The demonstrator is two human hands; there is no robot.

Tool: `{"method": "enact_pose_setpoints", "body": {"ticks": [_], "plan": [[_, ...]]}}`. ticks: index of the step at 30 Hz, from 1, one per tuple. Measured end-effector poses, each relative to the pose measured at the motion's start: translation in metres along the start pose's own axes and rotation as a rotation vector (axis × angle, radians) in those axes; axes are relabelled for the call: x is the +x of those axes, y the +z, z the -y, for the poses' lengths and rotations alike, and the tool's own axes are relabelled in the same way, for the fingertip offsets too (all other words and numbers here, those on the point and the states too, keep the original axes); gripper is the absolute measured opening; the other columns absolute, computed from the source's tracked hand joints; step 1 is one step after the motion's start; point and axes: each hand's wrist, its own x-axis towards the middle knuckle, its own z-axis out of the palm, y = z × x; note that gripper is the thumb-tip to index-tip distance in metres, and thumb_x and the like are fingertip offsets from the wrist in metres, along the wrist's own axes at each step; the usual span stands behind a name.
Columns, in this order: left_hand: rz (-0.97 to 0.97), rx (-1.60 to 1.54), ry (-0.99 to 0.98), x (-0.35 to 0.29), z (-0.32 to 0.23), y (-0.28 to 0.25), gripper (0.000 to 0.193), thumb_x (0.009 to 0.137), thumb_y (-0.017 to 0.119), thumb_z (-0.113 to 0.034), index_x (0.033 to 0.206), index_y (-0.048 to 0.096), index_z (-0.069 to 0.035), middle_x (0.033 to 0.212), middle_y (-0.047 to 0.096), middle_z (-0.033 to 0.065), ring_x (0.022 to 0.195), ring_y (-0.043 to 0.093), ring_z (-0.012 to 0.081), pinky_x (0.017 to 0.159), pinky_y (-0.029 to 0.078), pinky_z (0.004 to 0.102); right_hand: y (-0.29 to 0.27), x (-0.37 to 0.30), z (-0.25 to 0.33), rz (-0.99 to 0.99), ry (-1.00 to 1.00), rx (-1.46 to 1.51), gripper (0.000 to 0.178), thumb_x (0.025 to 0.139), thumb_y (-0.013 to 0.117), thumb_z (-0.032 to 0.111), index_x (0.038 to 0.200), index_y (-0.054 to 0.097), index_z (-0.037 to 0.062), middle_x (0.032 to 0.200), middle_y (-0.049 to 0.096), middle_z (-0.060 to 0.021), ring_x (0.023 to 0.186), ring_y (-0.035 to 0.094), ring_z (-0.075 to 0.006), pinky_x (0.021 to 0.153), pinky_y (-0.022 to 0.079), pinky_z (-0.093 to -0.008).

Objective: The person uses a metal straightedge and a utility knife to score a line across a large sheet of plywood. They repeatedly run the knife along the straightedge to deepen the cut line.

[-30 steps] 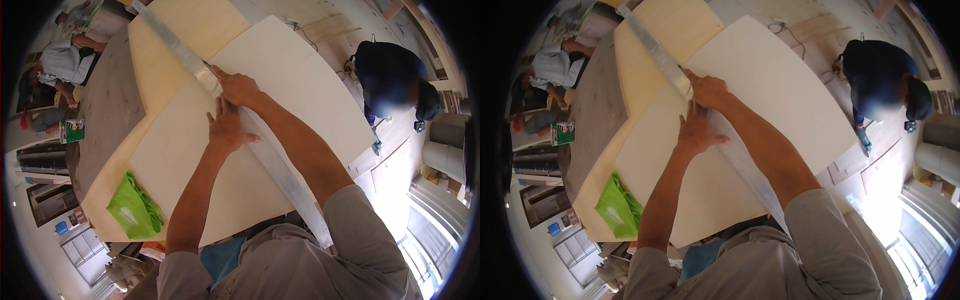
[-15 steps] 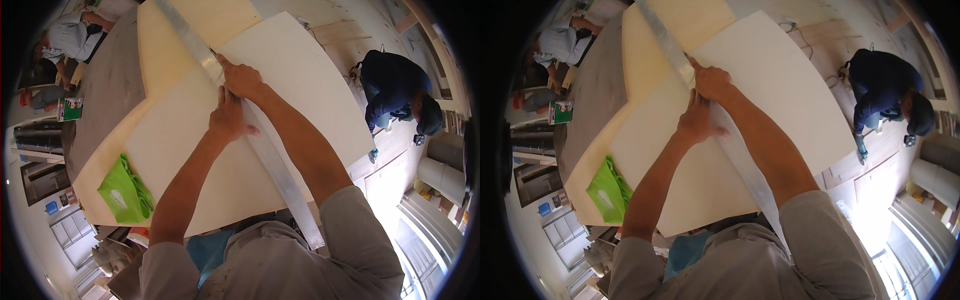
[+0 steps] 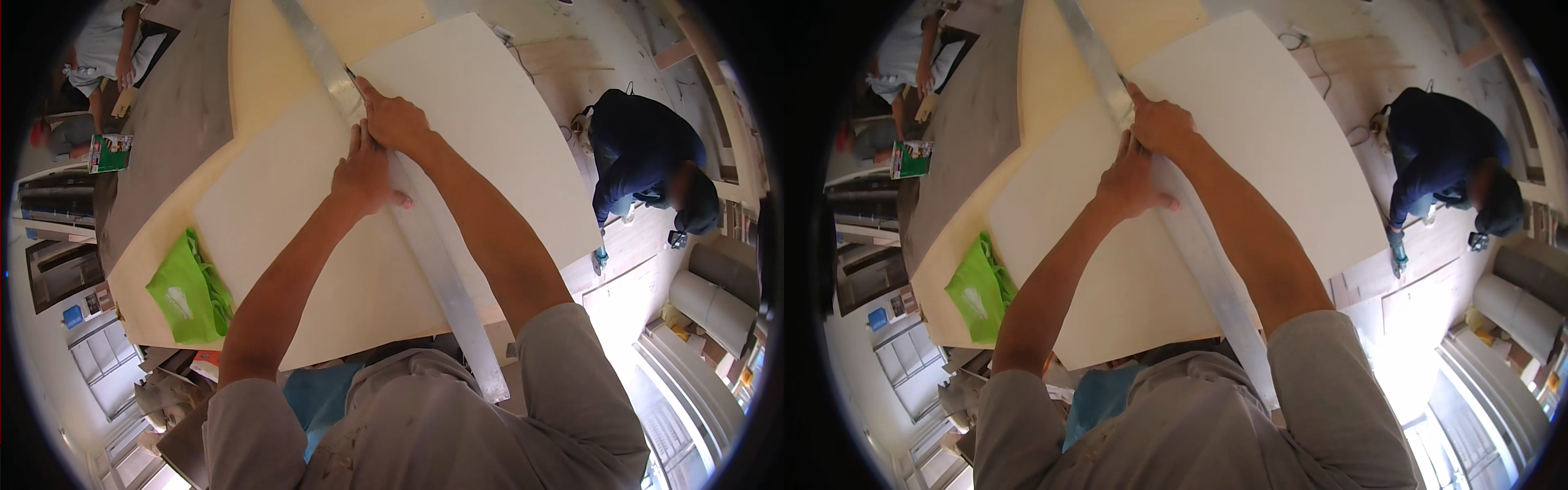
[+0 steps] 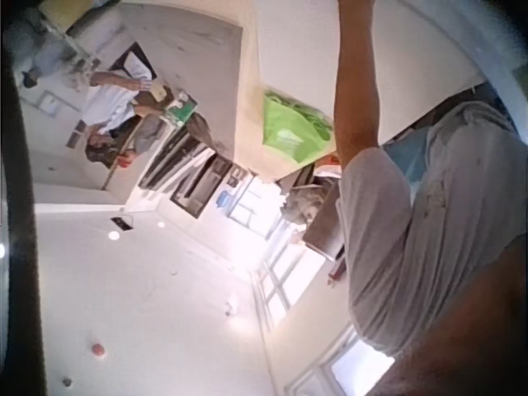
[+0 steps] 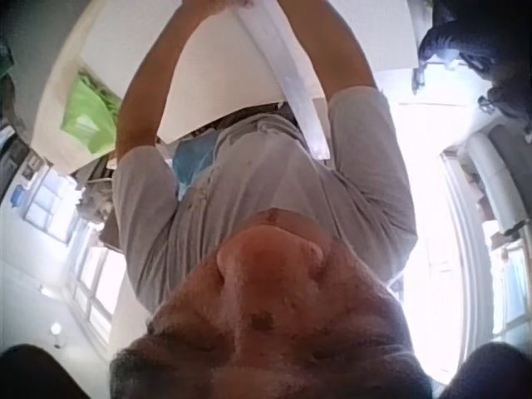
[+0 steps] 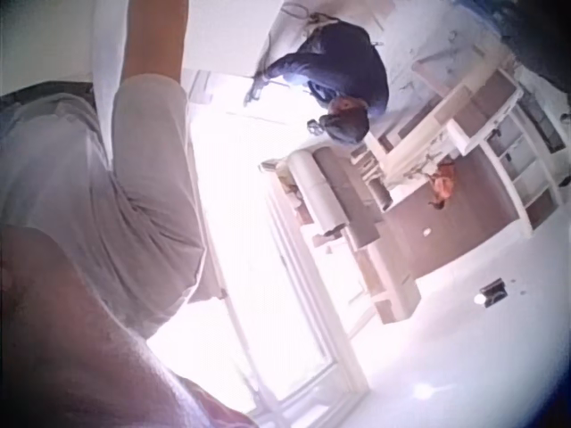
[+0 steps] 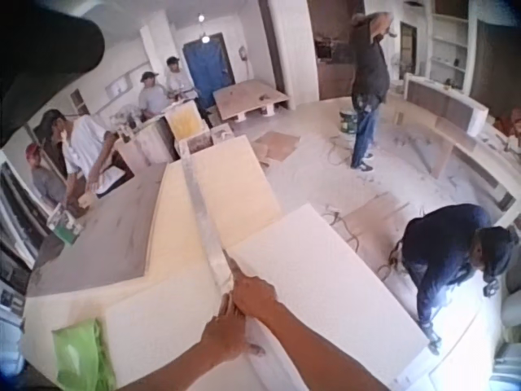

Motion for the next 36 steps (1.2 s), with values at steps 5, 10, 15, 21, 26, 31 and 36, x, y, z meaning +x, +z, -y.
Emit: {"method": "enact_pose_setpoints", "body": {"ticks": [5, 10, 15, 21, 26, 31, 36], "plan": [[-0.003, -0.029, -0.022, -0.003, 0.0, 0.002, 0.132, 0.059, 0.095, -0.039, 0.155, 0.016, 0.006, 0.165, 0.007, 0.022, 0.155, 0.007, 0.0338, 0.115, 0.037, 0.0549, 0.018, 0.007, -0.021, -0.292, 0.007, 0.21, 0.057, 0.099, 0.048, 0.043, 0.137, 0.053, -0.0004, 0.117, 0.068, -0.0256, 0.106, 0.067, -0.0386, 0.091, 0.053, -0.0475], [0.006, -0.005, -0.025, -0.004, -0.003, 0.0, 0.133, 0.059, 0.095, -0.039, 0.155, 0.015, 0.008, 0.166, 0.005, 0.0224, 0.155, 0.006, 0.0334, 0.115, 0.038, 0.0542, 0.005, 0.015, -0.028, -0.144, 0.09, 0.589, 0.057, 0.097, 0.055, 0.044, 0.127, 0.055, -0.0043, 0.112, 0.067, -0.0305, 0.103, 0.066, -0.0422, 0.091, 0.052, -0.0471], [0.004, -0.018, -0.02, -0.003, 0.002, 0.005, 0.132, 0.059, 0.095, -0.039, 0.154, 0.016, 0.008, 0.165, 0.005, 0.0244, 0.154, 0.007, 0.0344, 0.112, 0.043, 0.0513, 0.008, 0.022, -0.022, -0.307, 0.12, 0.286, 0.052, 0.095, 0.061, 0.036, 0.124, 0.053, -0.0059, 0.103, 0.068, -0.0299, 0.101, 0.066, -0.0438, 0.09, 0.052, -0.0473], [0.005, 0.0, -0.015, -0.004, 0.0, 0.003, 0.133, 0.059, 0.095, -0.04, 0.154, 0.016, 0.009, 0.164, 0.006, 0.0254, 0.154, 0.007, 0.0345, 0.109, 0.047, 0.0463, 0.017, 0.02, -0.029, -0.191, -0.01, 0.187, 0.064, 0.099, 0.05, 0.034, 0.15, 0.033, 0.0, 0.103, 0.067, -0.0305, 0.099, 0.066, -0.0445, 0.089, 0.053, -0.0499], [-0.004, 0.012, -0.023, -0.006, 0.001, 0.001, 0.134, 0.058, 0.095, -0.04, 0.155, 0.014, 0.005, 0.165, 0.007, 0.0236, 0.154, 0.008, 0.0348, 0.109, 0.048, 0.0456, 0.01, 0.017, -0.011, -0.097, -0.044, 0.037, 0.059, 0.102, 0.044, 0.028, 0.157, 0.027, 0.0147, 0.102, 0.068, -0.0278, 0.097, 0.067, -0.0426, 0.086, 0.053, -0.052], [-0.039, -0.01, -0.014, -0.006, 0.003, 0.005, 0.137, 0.055, 0.096, -0.036, 0.158, 0.011, -0.003, 0.165, 0.009, 0.0192, 0.153, 0.009, 0.036, 0.107, 0.049, 0.0472, 0.01, 0.02, -0.004, -0.075, -0.033, -0.03, 0.057, 0.103, 0.041, 0.026, 0.157, 0.028, 0.0172, 0.099, 0.069, -0.0261, 0.093, 0.068, -0.041, 0.084, 0.053, -0.052], [-0.004, 0.04, -0.009, -0.007, 0.002, 0.0, 0.138, 0.059, 0.094, -0.042, 0.156, 0.009, 0.004, 0.165, 0.005, 0.0215, 0.154, 0.006, 0.0341, 0.107, 0.05, 0.0448, 0.015, 0.022, -0.003, -0.069, -0.033, -0.092, 0.06, 0.101, 0.046, 0.027, 0.157, 0.028, 0.0171, 0.096, 0.07, -0.0232, 0.09, 0.069, -0.0387, 0.082, 0.054, -0.0513]]}}
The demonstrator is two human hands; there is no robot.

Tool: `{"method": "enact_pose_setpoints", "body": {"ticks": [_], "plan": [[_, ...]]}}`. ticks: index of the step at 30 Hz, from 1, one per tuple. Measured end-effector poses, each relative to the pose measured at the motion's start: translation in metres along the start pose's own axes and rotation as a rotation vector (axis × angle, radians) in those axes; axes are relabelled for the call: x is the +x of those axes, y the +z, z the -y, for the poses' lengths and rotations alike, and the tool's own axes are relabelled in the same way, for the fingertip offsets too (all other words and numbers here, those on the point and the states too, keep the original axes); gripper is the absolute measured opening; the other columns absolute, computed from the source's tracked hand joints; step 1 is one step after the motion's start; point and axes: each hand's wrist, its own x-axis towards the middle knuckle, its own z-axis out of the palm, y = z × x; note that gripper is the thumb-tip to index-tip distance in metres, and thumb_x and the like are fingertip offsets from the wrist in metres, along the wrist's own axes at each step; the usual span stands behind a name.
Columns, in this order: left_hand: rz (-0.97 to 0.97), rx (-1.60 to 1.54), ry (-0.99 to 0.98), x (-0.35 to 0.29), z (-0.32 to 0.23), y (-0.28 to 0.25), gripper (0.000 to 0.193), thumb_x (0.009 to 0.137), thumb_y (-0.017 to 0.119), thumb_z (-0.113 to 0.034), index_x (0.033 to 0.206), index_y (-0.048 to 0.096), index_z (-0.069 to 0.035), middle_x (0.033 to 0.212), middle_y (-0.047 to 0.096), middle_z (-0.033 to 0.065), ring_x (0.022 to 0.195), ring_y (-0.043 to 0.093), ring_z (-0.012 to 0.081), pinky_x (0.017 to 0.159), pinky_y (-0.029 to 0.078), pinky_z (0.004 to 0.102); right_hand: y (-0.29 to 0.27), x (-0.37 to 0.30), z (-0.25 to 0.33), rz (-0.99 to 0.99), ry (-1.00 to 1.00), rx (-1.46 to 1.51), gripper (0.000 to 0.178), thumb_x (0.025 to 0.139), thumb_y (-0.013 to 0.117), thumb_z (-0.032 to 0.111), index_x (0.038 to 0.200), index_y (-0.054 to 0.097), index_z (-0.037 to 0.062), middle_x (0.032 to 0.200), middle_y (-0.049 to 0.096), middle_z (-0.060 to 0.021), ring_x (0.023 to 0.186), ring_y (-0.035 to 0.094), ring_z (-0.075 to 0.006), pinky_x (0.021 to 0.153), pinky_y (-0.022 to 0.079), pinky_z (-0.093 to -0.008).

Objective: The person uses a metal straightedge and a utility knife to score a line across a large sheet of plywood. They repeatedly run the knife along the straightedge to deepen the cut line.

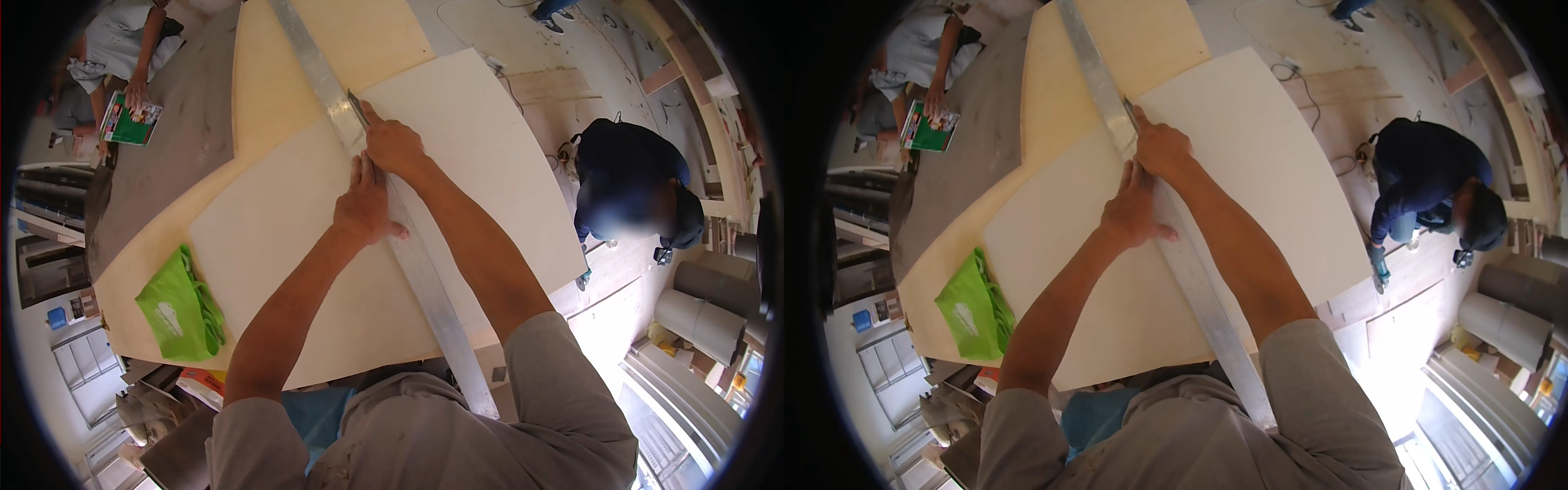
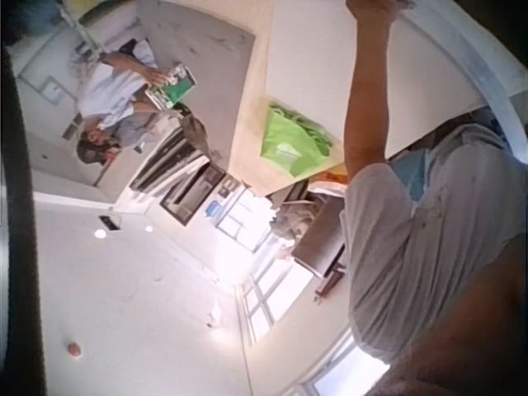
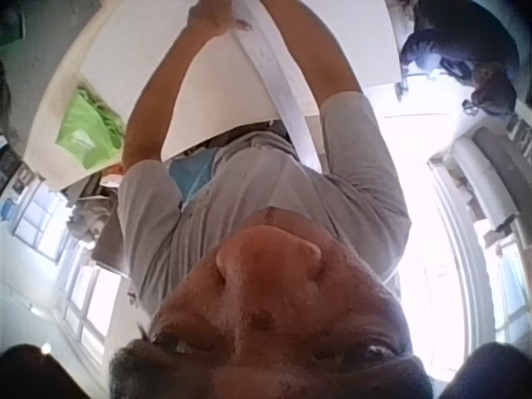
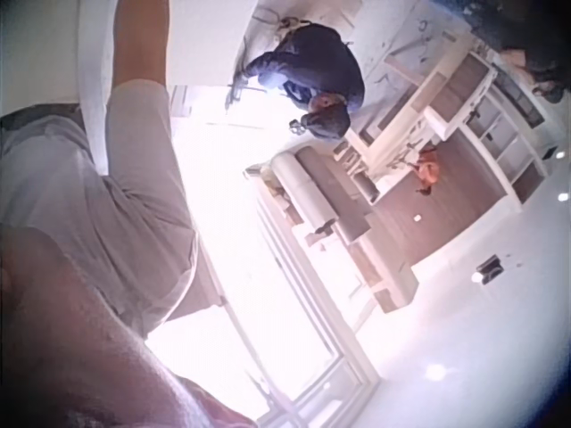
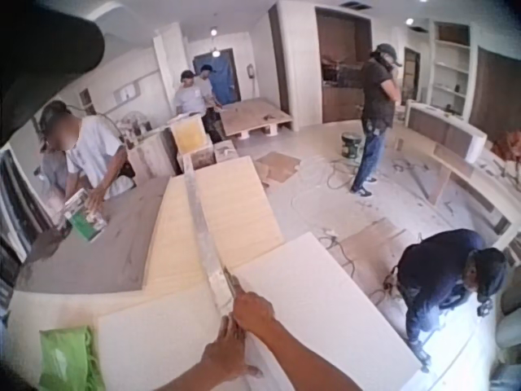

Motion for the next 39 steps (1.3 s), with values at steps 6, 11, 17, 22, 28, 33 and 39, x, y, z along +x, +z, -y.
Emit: {"method": "enact_pose_setpoints", "body": {"ticks": [6, 11, 17, 22, 28, 33, 39], "plan": [[-0.045, -0.074, 0.007, 0.0, 0.003, 0.003, 0.134, 0.057, 0.095, -0.035, 0.157, 0.013, -0.003, 0.165, 0.011, 0.0155, 0.153, 0.009, 0.0349, 0.106, 0.05, 0.0485, -0.007, -0.002, 0.006, 0.03, 0.023, -0.019, 0.066, 0.096, 0.051, 0.026, 0.157, 0.027, 0.0191, 0.1, 0.071, -0.0222, 0.092, 0.07, -0.0381, 0.082, 0.056, -0.0504], [-0.071, -0.055, 0.005, 0.003, 0.003, 0.007, 0.129, 0.056, 0.095, -0.033, 0.156, 0.018, -0.005, 0.163, 0.016, 0.013, 0.152, 0.013, 0.0344, 0.106, 0.05, 0.0497, -0.014, -0.002, 0.01, 0.078, 0.027, -0.035, 0.071, 0.092, 0.053, 0.021, 0.158, 0.025, 0.0176, 0.111, 0.07, -0.0226, 0.1, 0.07, -0.0386, 0.086, 0.056, -0.0502], [-0.113, 0.038, 0.0, 0.003, 0.004, 0.012, 0.124, 0.058, 0.094, -0.035, 0.154, 0.022, -0.003, 0.158, 0.026, 0.0131, 0.148, 0.023, 0.0331, 0.105, 0.051, 0.0485, -0.014, -0.004, 0.014, 0.049, 0.031, -0.112, 0.068, 0.092, 0.052, 0.022, 0.156, 0.029, 0.0164, 0.113, 0.07, -0.0227, 0.101, 0.07, -0.0397, 0.085, 0.056, -0.0525], [-0.01, -0.024, 0.028, 0.007, 0.008, 0.007, 0.127, 0.06, 0.094, -0.042, 0.154, 0.021, 0.002, 0.165, 0.011, 0.0173, 0.154, 0.009, 0.0341, 0.106, 0.046, 0.0547, -0.009, -0.003, 0.013, 0.065, 0.0, -0.118, 0.069, 0.091, 0.051, 0.022, 0.156, 0.029, 0.0158, 0.113, 0.07, -0.0222, 0.101, 0.07, -0.0394, 0.085, 0.056, -0.053], [-0.007, -0.012, 0.027, 0.006, 0.005, 0.005, 0.121, 0.061, 0.093, -0.043, 0.154, 0.027, -0.001, 0.165, 0.01, 0.0167, 0.154, 0.008, 0.0323, 0.107, 0.044, 0.0603, -0.011, -0.015, 0.007, 0.062, 0.011, -0.115, 0.069, 0.092, 0.051, 0.021, 0.156, 0.027, 0.0173, 0.104, 0.072, -0.0218, 0.094, 0.071, -0.0403, 0.082, 0.056, -0.0538], [0.01, 0.088, -0.002, 0.005, 0.002, 0.003, 0.122, 0.064, 0.091, -0.047, 0.155, 0.024, -0.001, 0.165, 0.01, 0.0196, 0.154, 0.008, 0.0325, 0.112, 0.037, 0.0635, -0.012, -0.034, 0.004, 0.095, 0.016, -0.163, 0.067, 0.093, 0.05, 0.021, 0.156, 0.028, 0.0182, 0.098, 0.073, -0.0199, 0.088, 0.072, -0.038, 0.077, 0.057, -0.052], [-0.057, 0.109, -0.009, 0.005, 0.004, 0.009, 0.127, 0.064, 0.09, -0.05, 0.156, 0.019, 0.001, 0.166, 0.009, 0.0202, 0.154, 0.01, 0.032, 0.114, 0.033, 0.0659, -0.019, -0.073, -0.003, 0.145, 0.014, -0.167, 0.07, 0.092, 0.052, 0.019, 0.157, 0.026, 0.0168, 0.1, 0.073, -0.0196, 0.087, 0.073, -0.0356, 0.075, 0.057, -0.0494]]}}
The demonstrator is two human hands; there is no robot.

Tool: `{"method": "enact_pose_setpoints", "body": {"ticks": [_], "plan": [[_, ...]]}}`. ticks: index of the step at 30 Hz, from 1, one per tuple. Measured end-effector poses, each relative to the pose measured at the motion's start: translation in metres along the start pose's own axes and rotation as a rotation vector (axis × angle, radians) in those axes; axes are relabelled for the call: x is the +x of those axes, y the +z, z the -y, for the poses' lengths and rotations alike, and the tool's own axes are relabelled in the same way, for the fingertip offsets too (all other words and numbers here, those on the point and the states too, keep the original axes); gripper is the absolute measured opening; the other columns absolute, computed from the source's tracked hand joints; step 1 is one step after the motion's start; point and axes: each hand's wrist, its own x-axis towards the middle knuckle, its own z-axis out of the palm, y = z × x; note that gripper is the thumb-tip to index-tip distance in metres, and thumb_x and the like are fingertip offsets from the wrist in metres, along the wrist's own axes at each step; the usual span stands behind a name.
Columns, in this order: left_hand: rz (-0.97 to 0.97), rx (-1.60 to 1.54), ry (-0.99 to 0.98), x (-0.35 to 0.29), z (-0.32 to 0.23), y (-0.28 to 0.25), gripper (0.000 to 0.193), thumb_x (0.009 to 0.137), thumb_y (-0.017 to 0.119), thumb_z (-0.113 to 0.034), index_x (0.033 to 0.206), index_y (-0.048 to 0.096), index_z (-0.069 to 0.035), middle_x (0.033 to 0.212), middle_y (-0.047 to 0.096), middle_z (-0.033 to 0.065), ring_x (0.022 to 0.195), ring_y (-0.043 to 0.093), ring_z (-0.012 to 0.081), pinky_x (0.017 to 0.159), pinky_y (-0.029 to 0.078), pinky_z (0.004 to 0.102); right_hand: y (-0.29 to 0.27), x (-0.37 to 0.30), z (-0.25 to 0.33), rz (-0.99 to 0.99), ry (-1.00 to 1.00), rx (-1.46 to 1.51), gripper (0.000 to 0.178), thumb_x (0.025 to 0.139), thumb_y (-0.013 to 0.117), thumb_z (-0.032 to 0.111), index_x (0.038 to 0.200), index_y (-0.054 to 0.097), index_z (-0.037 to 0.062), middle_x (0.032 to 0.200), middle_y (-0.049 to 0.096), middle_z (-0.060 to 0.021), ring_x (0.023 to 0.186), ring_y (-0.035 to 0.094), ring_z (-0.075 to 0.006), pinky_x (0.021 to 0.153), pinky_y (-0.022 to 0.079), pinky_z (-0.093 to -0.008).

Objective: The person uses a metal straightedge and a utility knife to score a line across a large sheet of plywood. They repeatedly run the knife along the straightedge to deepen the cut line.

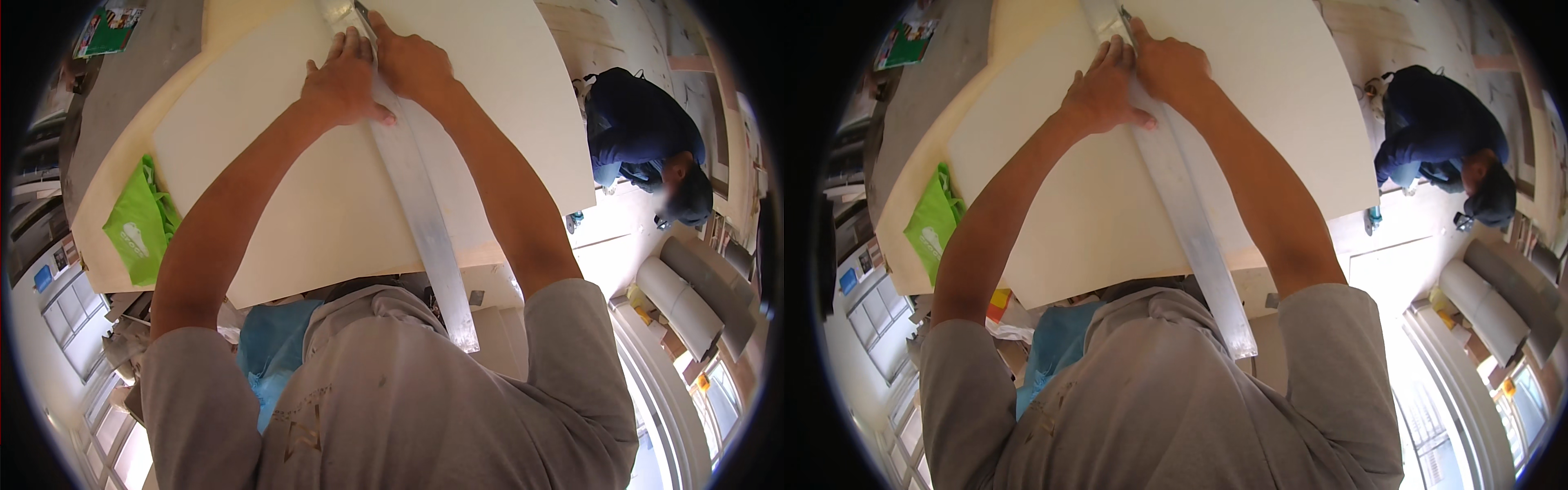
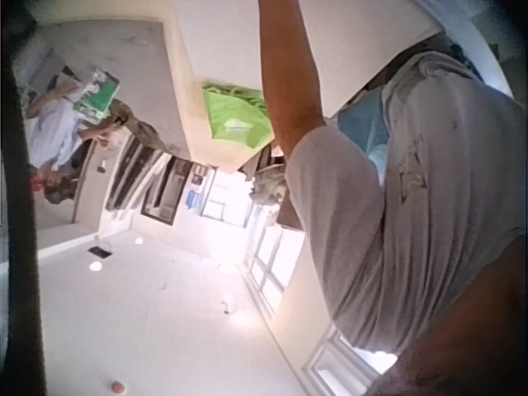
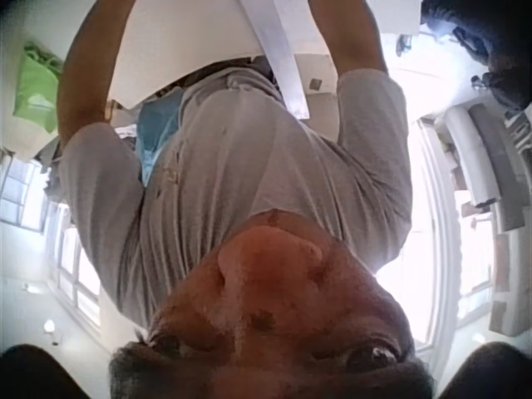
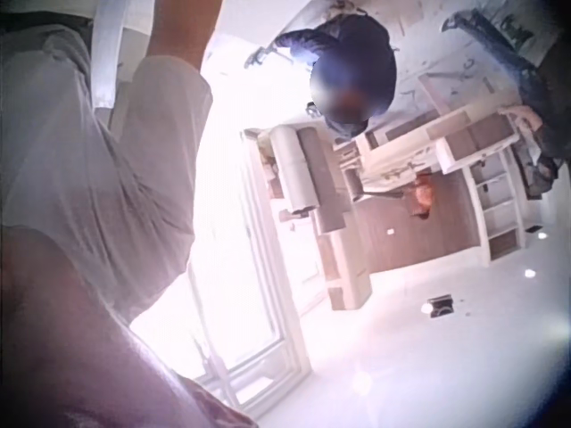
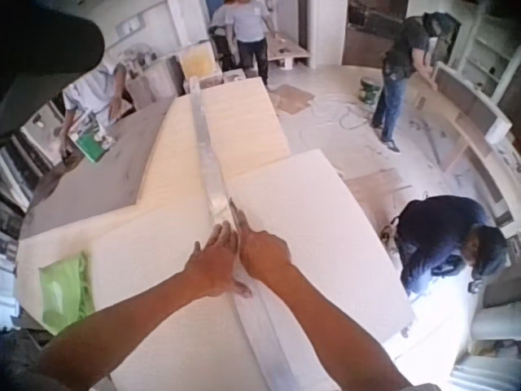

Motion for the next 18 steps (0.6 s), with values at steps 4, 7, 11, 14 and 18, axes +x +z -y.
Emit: {"method": "enact_pose_setpoints", "body": {"ticks": [4, 7, 11, 14, 18], "plan": [[-0.005, 0.033, -0.009, 0.003, 0.0, -0.001, 0.13, 0.062, 0.09, -0.053, 0.156, 0.019, 0.001, 0.166, 0.009, 0.0195, 0.154, 0.012, 0.0317, 0.114, 0.032, 0.0663, 0.004, -0.017, -0.002, 0.029, 0.015, -0.045, 0.074, 0.092, 0.055, 0.021, 0.158, 0.023, 0.0177, 0.097, 0.074, -0.0184, 0.083, 0.073, -0.0341, 0.07, 0.058, -0.0478], [-0.007, 0.035, -0.002, 0.004, 0.001, 0.001, 0.131, 0.06, 0.09, -0.055, 0.155, 0.02, 0.002, 0.166, 0.009, 0.0196, 0.154, 0.013, 0.0318, 0.114, 0.032, 0.0663, 0.014, -0.035, -0.007, -0.027, -0.013, -0.088, 0.074, 0.091, 0.056, 0.018, 0.158, 0.024, 0.0174, 0.082, 0.071, -0.0163, 0.069, 0.07, -0.0318, 0.061, 0.056, -0.0451], [-0.011, 0.054, -0.006, 0.005, 0.002, 0.002, 0.132, 0.06, 0.09, -0.055, 0.155, 0.02, 0.002, 0.166, 0.01, 0.02, 0.154, 0.014, 0.0321, 0.113, 0.033, 0.0663, 0.028, -0.06, -0.015, -0.113, -0.068, -0.147, 0.075, 0.09, 0.058, 0.016, 0.158, 0.026, 0.0158, 0.069, 0.066, -0.0135, 0.059, 0.067, -0.0287, 0.052, 0.054, -0.0419], [-0.014, 0.076, -0.01, 0.006, 0.002, 0.003, 0.132, 0.06, 0.09, -0.056, 0.155, 0.02, 0.003, 0.165, 0.011, 0.0206, 0.153, 0.016, 0.0326, 0.113, 0.033, 0.0661, 0.029, -0.077, -0.017, -0.009, -0.02, -0.139, 0.079, 0.092, 0.061, 0.022, 0.16, 0.021, 0.0177, 0.081, 0.07, -0.0152, 0.068, 0.071, -0.0306, 0.058, 0.057, -0.0427], [-0.024, 0.082, -0.014, 0.007, 0.001, 0.005, 0.13, 0.058, 0.091, -0.053, 0.154, 0.022, 0.003, 0.164, 0.014, 0.0209, 0.153, 0.017, 0.0341, 0.115, 0.031, 0.0644, 0.032, -0.107, -0.019, 0.045, 0.003, -0.129, 0.075, 0.094, 0.056, 0.019, 0.16, 0.021, 0.0183, 0.079, 0.068, -0.0154, 0.062, 0.069, -0.0302, 0.055, 0.056, -0.042]]}}
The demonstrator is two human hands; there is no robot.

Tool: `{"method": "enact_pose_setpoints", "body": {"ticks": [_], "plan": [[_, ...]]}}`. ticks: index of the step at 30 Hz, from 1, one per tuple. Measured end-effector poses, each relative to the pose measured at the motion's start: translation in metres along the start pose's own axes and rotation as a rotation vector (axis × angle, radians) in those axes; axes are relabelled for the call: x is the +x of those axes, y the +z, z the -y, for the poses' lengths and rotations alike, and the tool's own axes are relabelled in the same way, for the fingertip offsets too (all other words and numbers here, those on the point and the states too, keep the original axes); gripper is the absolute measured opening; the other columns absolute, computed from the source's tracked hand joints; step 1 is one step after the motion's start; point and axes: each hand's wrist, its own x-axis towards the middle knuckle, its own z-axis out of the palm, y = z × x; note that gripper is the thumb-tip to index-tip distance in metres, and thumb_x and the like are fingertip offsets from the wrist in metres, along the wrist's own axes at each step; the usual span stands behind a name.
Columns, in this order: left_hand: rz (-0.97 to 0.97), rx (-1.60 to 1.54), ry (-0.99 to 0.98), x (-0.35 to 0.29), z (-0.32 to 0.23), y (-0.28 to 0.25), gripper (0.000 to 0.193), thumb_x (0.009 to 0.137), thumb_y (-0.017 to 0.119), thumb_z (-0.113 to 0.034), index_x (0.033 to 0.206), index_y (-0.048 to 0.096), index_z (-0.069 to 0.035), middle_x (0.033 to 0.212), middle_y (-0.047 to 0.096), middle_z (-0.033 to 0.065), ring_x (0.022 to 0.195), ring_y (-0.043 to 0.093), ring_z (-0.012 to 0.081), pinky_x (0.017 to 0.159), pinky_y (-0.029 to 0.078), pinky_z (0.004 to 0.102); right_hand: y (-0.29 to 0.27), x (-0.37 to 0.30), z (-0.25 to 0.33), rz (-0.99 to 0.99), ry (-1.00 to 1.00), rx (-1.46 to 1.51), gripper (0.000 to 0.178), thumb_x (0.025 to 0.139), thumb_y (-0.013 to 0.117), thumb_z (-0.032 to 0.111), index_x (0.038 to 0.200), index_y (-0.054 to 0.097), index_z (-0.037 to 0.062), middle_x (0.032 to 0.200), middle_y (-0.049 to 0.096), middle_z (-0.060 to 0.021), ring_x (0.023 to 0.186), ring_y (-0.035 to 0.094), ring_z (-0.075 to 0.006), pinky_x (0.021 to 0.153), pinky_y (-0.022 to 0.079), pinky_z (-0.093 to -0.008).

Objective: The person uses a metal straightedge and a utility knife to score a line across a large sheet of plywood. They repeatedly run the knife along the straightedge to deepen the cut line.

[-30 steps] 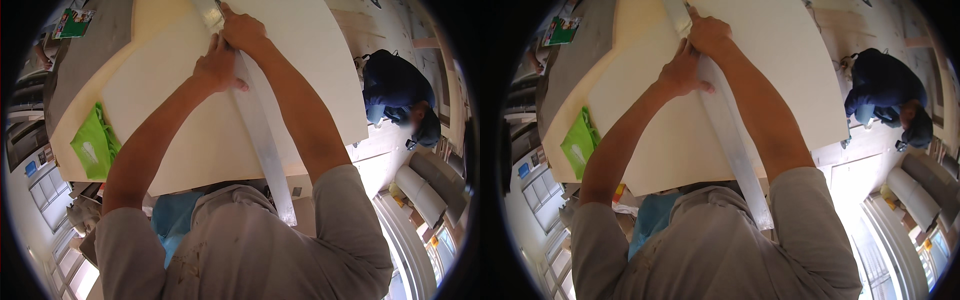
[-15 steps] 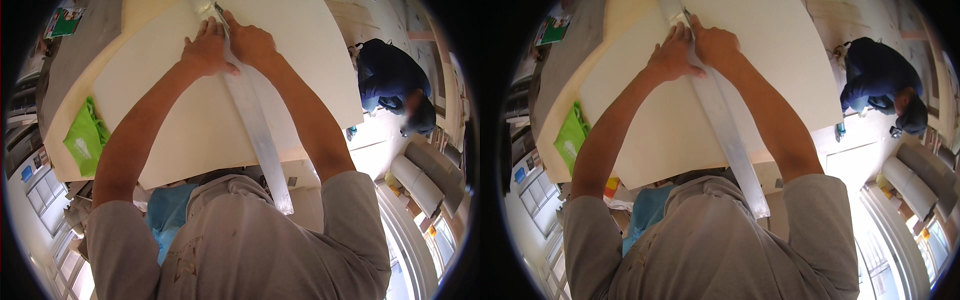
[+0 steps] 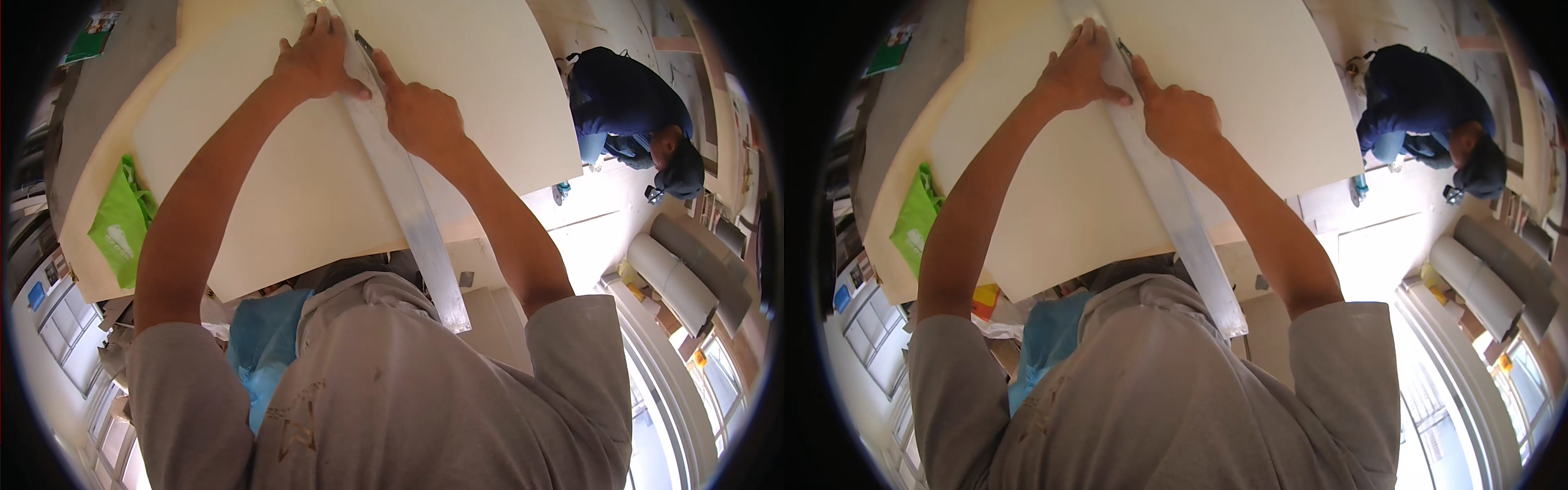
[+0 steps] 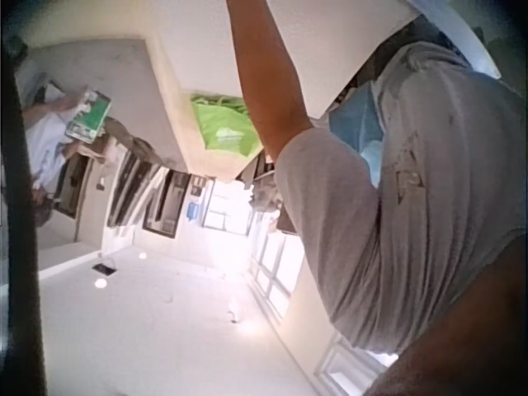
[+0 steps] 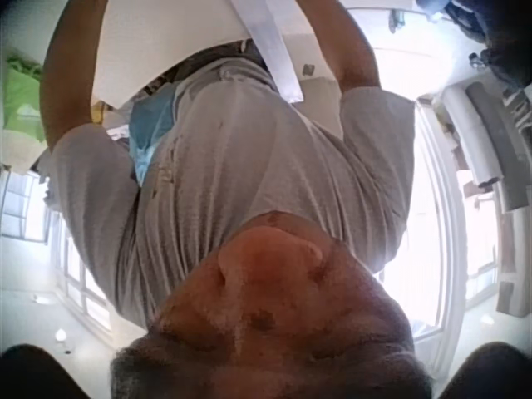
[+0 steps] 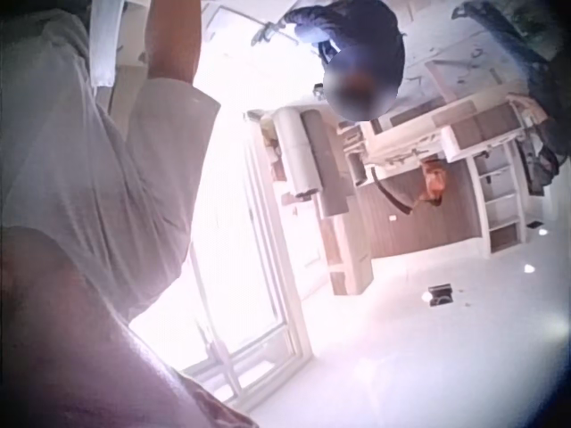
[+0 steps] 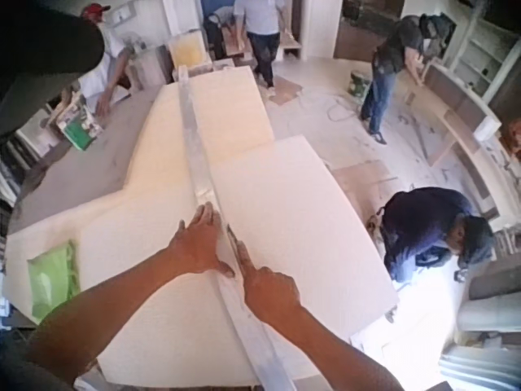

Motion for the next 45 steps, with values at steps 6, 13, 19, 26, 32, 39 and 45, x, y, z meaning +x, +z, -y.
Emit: {"method": "enact_pose_setpoints", "body": {"ticks": [6, 13, 19, 26, 32, 39, 45], "plan": [[-0.062, 0.05, 0.017, 0.007, 0.006, 0.01, 0.131, 0.058, 0.09, -0.056, 0.154, 0.022, 0.003, 0.164, 0.015, 0.0215, 0.152, 0.019, 0.0359, 0.115, 0.031, 0.0642, 0.012, -0.054, -0.008, -0.011, 0.014, 0.029, 0.075, 0.092, 0.055, 0.016, 0.16, 0.023, 0.0195, 0.076, 0.066, -0.0155, 0.059, 0.067, -0.0316, 0.053, 0.055, -0.0445], [-0.06, 0.071, 0.015, 0.01, 0.006, 0.01, 0.128, 0.061, 0.088, -0.056, 0.153, 0.023, 0.004, 0.163, 0.017, 0.0229, 0.151, 0.022, 0.0368, 0.114, 0.03, 0.0652, 0.038, -0.133, -0.018, -0.064, -0.001, 0.025, 0.076, 0.09, 0.057, 0.012, 0.159, 0.027, 0.0199, 0.069, 0.06, -0.0121, 0.048, 0.061, -0.029, 0.043, 0.05, -0.0427], [-0.082, 0.103, 0.03, 0.01, 0.008, 0.012, 0.127, 0.061, 0.088, -0.055, 0.152, 0.025, 0.006, 0.161, 0.022, 0.0252, 0.15, 0.024, 0.0377, 0.114, 0.031, 0.0632, 0.055, -0.193, -0.026, -0.076, -0.014, 0.03, 0.078, 0.085, 0.059, 0.007, 0.157, 0.033, 0.0186, 0.065, 0.054, -0.0091, 0.041, 0.052, -0.0238, 0.037, 0.044, -0.0388], [0.073, 0.08, 0.019, 0.006, 0.0, -0.01, 0.132, 0.062, 0.086, -0.06, 0.152, 0.02, 0.01, 0.161, 0.013, 0.031, 0.151, 0.015, 0.0408, 0.12, 0.024, 0.0573, 0.065, -0.254, -0.034, -0.07, -0.025, 0.019, 0.075, 0.084, 0.058, 0.005, 0.156, 0.038, 0.0166, 0.062, 0.048, -0.0059, 0.037, 0.042, -0.019, 0.035, 0.04, -0.036], [-0.121, 0.119, 0.068, 0.017, 0.015, 0.017, 0.123, 0.062, 0.088, -0.054, 0.15, 0.028, 0.007, 0.16, 0.024, 0.0258, 0.149, 0.025, 0.0378, 0.114, 0.032, 0.0607, 0.061, -0.282, -0.035, -0.058, -0.072, -0.031, 0.067, 0.086, 0.061, 0.004, 0.151, 0.044, 0.009, 0.061, 0.045, -0.0037, 0.037, 0.039, -0.0173, 0.035, 0.038, -0.0353], [-0.057, 0.067, 0.047, 0.014, 0.009, 0.014, 0.13, 0.059, 0.09, -0.057, 0.152, 0.024, 0.007, 0.163, 0.018, 0.022, 0.152, 0.02, 0.0346, 0.112, 0.033, 0.0661, 0.049, -0.286, -0.049, -0.082, -0.026, 0.153, 0.064, 0.091, 0.058, 0.008, 0.153, 0.041, 0.0103, 0.065, 0.052, -0.0066, 0.044, 0.05, -0.0204, 0.041, 0.044, -0.0373], [0.011, -0.067, 0.032, 0.005, 0.012, 0.011, 0.135, 0.056, 0.09, -0.059, 0.154, 0.021, 0.005, 0.164, 0.014, 0.0227, 0.153, 0.013, 0.0345, 0.113, 0.03, 0.0673, 0.011, -0.228, -0.042, -0.137, 0.162, 0.451, 0.064, 0.1, 0.052, 0.016, 0.157, 0.025, 0.0078, 0.082, 0.061, -0.0173, 0.065, 0.063, -0.0355, 0.06, 0.054, -0.047]]}}
